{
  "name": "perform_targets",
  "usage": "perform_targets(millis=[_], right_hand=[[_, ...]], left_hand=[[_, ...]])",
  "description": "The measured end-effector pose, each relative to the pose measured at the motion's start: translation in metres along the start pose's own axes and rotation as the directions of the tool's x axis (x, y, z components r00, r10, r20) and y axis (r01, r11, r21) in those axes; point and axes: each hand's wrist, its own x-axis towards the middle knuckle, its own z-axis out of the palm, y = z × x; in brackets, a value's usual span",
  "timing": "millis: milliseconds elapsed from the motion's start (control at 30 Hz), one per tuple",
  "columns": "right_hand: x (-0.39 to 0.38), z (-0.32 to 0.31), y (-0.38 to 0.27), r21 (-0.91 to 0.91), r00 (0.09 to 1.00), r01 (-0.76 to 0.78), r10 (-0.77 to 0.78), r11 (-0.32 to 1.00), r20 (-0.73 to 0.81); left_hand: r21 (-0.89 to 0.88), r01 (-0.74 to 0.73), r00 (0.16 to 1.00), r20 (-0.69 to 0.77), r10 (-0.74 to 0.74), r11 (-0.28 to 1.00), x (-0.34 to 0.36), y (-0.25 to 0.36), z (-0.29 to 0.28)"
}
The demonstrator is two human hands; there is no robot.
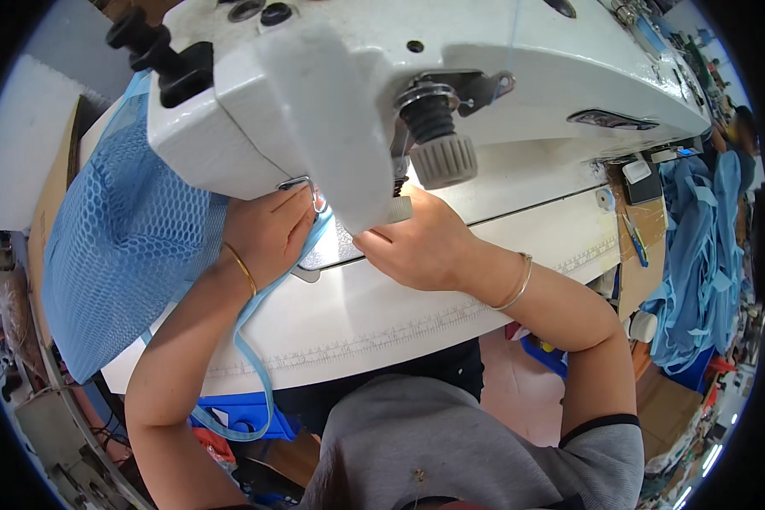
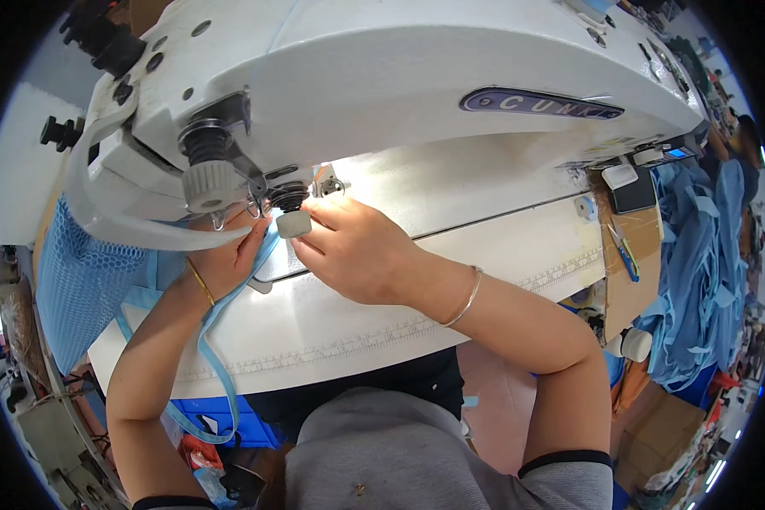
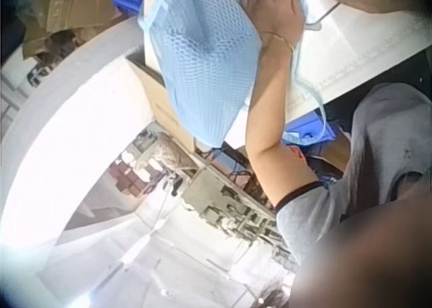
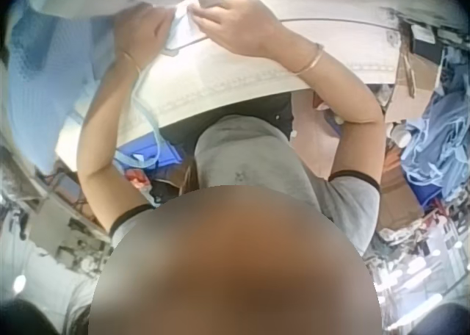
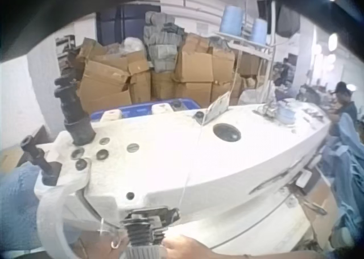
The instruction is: Sewing a blue mesh bag using an industrial sewing machine.
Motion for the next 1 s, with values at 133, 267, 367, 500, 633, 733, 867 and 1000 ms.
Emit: perform_targets(millis=[133, 267, 367, 500, 633, 733, 867, 1000], right_hand=[[-0.004, 0.009, 0.001, 0.0, 0.992, 0.02, -0.02, 1.0, -0.121], [-0.006, 0.009, 0.0, -0.027, 0.995, 0.041, -0.044, 0.999, -0.087], [-0.009, 0.011, 0.0, -0.056, 0.992, 0.05, -0.056, 0.997, -0.11], [-0.01, 0.012, -0.006, -0.085, 0.988, 0.04, -0.052, 0.996, -0.144], [-0.007, 0.007, -0.022, -0.099, 0.997, 0.024, -0.03, 0.995, -0.066], [-0.022, 0.008, -0.048, -0.178, 0.998, -0.062, 0.057, 0.982, -0.031], [-0.076, -0.01, -0.084, 0.001, 0.979, -0.192, 0.192, 0.981, -0.076], [-0.111, 0.016, -0.101, 0.143, 0.92, -0.239, 0.271, 0.96, -0.283]], left_hand=[[0.033, 0.047, 0.999, 0.022, -0.048, 0.998, 0.001, -0.005, 0.004], [0.028, 0.022, 0.999, -0.047, -0.02, 0.999, 0.001, -0.008, 0.008], [0.025, 0.002, 0.998, -0.069, -0.001, 1.0, 0.002, -0.006, 0.008], [0.024, 0.022, 0.997, -0.074, -0.02, 0.999, 0.001, 0.006, 0.0], [0.115, -0.019, 0.997, -0.067, 0.027, 0.993, -0.008, 0.009, -0.006], [0.102, -0.093, 0.992, -0.071, 0.1, 0.99, -0.007, -0.002, -0.008], [0.092, -0.18, 0.98, 0.107, 0.17, 0.979, 0.001, -0.035, -0.014], [0.231, -0.108, 0.95, 0.31, 0.032, 0.967, 0.006, -0.087, -0.019]])
